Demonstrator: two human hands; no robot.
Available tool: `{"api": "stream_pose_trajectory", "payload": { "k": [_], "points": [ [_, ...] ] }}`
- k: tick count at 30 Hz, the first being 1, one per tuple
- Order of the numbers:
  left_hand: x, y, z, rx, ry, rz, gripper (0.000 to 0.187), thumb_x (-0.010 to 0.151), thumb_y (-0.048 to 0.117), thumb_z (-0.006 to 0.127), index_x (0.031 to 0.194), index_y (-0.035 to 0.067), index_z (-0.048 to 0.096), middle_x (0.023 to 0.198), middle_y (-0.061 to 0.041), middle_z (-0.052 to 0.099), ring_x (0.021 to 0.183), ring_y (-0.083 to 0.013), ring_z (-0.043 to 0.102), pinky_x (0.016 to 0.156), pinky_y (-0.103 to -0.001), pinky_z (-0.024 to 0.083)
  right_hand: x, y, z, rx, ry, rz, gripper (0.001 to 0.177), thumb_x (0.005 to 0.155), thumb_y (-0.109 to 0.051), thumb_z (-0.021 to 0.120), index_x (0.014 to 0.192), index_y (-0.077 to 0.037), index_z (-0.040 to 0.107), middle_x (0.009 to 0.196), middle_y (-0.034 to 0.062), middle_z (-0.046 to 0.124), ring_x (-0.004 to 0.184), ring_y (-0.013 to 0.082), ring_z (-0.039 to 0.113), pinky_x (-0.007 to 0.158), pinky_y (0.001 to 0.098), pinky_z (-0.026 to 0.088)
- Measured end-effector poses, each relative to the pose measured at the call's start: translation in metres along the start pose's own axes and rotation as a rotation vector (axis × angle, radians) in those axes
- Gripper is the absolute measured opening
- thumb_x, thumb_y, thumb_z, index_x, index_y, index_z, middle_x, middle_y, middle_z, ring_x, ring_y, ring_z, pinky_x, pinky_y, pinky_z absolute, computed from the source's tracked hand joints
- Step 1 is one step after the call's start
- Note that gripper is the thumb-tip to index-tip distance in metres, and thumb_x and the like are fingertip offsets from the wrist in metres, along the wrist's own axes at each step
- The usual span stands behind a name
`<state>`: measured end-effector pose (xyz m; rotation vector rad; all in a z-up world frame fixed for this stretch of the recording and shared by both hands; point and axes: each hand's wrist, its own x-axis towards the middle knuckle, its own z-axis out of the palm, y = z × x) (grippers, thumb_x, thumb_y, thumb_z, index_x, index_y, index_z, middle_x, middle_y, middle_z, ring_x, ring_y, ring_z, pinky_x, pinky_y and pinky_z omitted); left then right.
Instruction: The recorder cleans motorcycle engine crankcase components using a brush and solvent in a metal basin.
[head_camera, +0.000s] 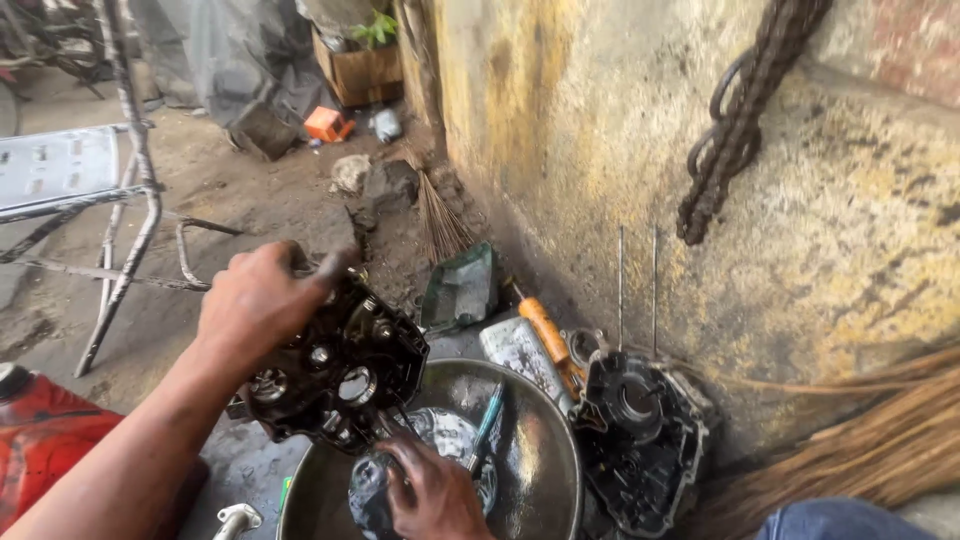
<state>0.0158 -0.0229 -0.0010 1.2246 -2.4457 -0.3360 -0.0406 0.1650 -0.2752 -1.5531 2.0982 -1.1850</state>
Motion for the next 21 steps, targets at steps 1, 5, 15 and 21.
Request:
{"api": "stream_pose_trajectory", "payload": {
  "k": [1, 5, 15, 21],
  "points": [
    [-0.005, 0.006, -0.006, 0.021, -0.053, -0.041, 0.085, 0.083, 0.081, 0.058, 0.110, 0.002, 0.074, 0.111, -0.029, 0.071, 0.103, -0.0442, 0.070, 0.090, -0.053, 0.055, -0.002, 0.002, 0.001, 0.020, 0.071, 0.013, 0.029, 0.101, -0.016, 0.063, 0.129, -0.013, 0.061, 0.111, 0.0133, 0.074, 0.077, 0.0208, 0.072, 0.065, 0.0331, 0.064],
    [-0.019, 0.006, -0.015, 0.058, -0.105, -0.043, 0.089, 0.077, 0.083, 0.064, 0.105, -0.002, 0.074, 0.107, -0.028, 0.074, 0.099, -0.0428, 0.073, 0.089, -0.052, 0.057, -0.012, -0.020, -0.051, -0.005, 0.037, 0.169, 0.028, 0.096, -0.012, 0.063, 0.123, -0.019, 0.069, 0.095, 0.0137, 0.077, 0.072, 0.0197, 0.073, 0.065, 0.0317, 0.060],
    [-0.017, -0.028, 0.002, -0.140, 0.005, 0.081, 0.091, 0.076, 0.071, 0.077, 0.117, -0.008, 0.062, 0.104, -0.033, 0.072, 0.098, -0.0441, 0.072, 0.088, -0.050, 0.057, 0.054, -0.111, -0.193, -0.544, -0.416, 0.159, 0.050, 0.094, -0.037, 0.065, 0.141, -0.025, 0.055, 0.110, 0.0168, 0.070, 0.100, 0.0327, 0.069, 0.090, 0.0471, 0.055],
    [-0.019, -0.015, -0.020, -0.211, -0.035, 0.055, 0.069, 0.069, 0.054, 0.087, 0.110, 0.001, 0.075, 0.108, -0.023, 0.075, 0.098, -0.0359, 0.074, 0.092, -0.045, 0.058, 0.031, -0.142, -0.232, -0.843, -0.707, 0.084, 0.058, 0.093, -0.043, 0.064, 0.148, -0.028, 0.052, 0.105, 0.0170, 0.074, 0.099, 0.0354, 0.071, 0.091, 0.0484, 0.057]
  ]
}}
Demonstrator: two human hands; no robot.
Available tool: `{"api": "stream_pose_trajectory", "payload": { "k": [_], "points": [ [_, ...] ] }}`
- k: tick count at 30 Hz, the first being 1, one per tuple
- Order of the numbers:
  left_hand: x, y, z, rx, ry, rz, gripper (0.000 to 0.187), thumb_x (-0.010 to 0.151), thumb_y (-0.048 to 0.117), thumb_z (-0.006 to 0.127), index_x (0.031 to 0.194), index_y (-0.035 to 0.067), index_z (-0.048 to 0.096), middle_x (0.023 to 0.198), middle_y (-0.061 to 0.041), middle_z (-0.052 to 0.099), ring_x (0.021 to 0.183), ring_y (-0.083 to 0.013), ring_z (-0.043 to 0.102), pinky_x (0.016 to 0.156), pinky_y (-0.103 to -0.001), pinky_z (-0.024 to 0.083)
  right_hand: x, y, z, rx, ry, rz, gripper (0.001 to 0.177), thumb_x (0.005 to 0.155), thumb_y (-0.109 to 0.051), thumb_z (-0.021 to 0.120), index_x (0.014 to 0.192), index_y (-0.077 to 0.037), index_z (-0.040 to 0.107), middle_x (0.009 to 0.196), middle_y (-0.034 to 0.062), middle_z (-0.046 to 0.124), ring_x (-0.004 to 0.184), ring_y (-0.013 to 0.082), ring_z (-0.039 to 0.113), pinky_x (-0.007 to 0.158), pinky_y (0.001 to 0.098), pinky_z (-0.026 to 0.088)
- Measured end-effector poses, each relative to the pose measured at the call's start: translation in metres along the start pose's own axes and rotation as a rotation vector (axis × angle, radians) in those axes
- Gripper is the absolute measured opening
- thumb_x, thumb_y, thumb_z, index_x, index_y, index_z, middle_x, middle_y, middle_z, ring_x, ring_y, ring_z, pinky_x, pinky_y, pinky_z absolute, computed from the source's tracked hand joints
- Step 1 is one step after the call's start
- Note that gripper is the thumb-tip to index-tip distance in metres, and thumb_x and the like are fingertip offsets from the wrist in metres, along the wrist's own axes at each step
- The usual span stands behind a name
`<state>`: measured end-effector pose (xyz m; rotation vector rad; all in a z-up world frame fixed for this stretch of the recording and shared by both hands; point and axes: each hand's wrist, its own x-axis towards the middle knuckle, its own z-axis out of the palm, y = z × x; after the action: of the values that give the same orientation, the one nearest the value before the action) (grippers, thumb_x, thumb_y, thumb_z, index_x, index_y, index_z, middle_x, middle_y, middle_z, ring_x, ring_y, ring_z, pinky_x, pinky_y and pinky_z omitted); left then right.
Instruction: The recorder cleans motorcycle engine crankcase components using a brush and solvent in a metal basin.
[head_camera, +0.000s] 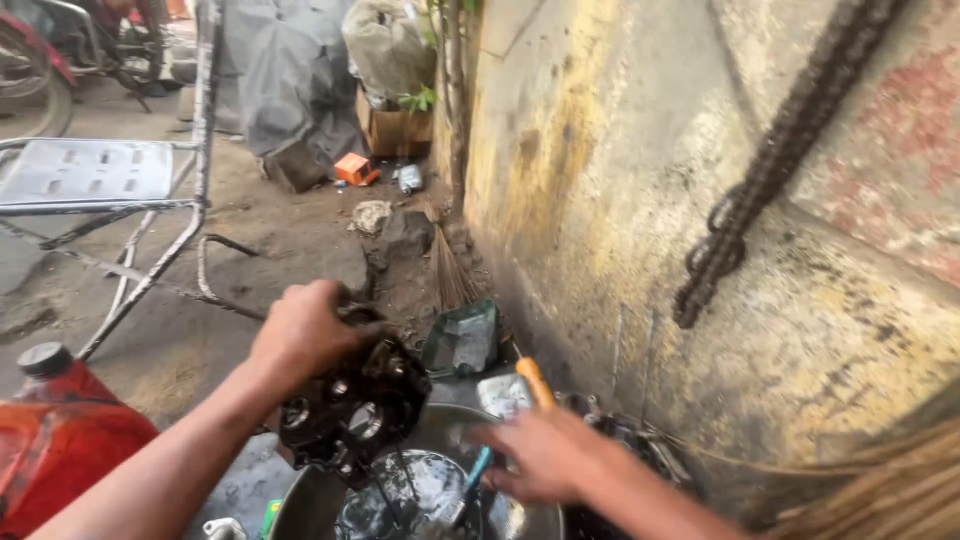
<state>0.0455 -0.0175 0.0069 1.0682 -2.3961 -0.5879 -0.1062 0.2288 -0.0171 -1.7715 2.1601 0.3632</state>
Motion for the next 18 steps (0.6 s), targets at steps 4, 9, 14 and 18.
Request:
{"api": "stream_pose_trajectory", "payload": {
  "k": [4, 9, 14, 18],
  "points": [
    [0.006, -0.011, -0.005, -0.005, -0.057, 0.132, 0.059, 0.070, 0.050, 0.087, 0.110, 0.007, 0.077, 0.109, -0.018, 0.076, 0.099, -0.0323, 0.075, 0.091, -0.043, 0.059, 0.046, 0.042, 0.068, 0.004, -0.284, -0.179, 0.088, 0.082, -0.047, 0.082, 0.158, -0.030, 0.042, 0.135, 0.0119, 0.063, 0.116, 0.0359, 0.064, 0.097, 0.0520, 0.053],
    [-0.001, -0.001, 0.004, -0.209, -0.214, 0.275, 0.064, 0.069, 0.061, 0.079, 0.109, 0.010, 0.078, 0.106, -0.011, 0.079, 0.101, -0.0246, 0.075, 0.093, -0.038, 0.056, 0.016, 0.006, 0.006, 0.020, -0.094, 0.063, 0.071, 0.086, -0.057, 0.071, 0.148, -0.029, 0.048, 0.133, 0.0091, 0.064, 0.120, 0.0315, 0.062, 0.101, 0.0491, 0.050],
    [-0.003, 0.010, 0.014, -0.382, -0.256, 0.140, 0.068, 0.085, 0.070, 0.063, 0.109, 0.009, 0.079, 0.104, -0.010, 0.077, 0.101, -0.0213, 0.074, 0.092, -0.038, 0.053, 0.025, 0.006, 0.001, 0.002, -0.025, 0.357, 0.053, 0.089, -0.059, 0.067, 0.127, -0.022, 0.065, 0.121, 0.0100, 0.070, 0.112, 0.0275, 0.069, 0.098, 0.0439, 0.055],
    [0.001, 0.008, 0.019, -0.431, -0.382, 0.169, 0.066, 0.083, 0.065, 0.067, 0.098, 0.003, 0.083, 0.092, -0.018, 0.079, 0.083, -0.0229, 0.073, 0.081, -0.041, 0.055, 0.030, -0.002, 0.011, -0.017, -0.116, 0.276, 0.066, 0.089, -0.054, 0.069, 0.144, -0.023, 0.049, 0.124, 0.0114, 0.067, 0.114, 0.0275, 0.065, 0.097, 0.0449, 0.056]
  ]
}}
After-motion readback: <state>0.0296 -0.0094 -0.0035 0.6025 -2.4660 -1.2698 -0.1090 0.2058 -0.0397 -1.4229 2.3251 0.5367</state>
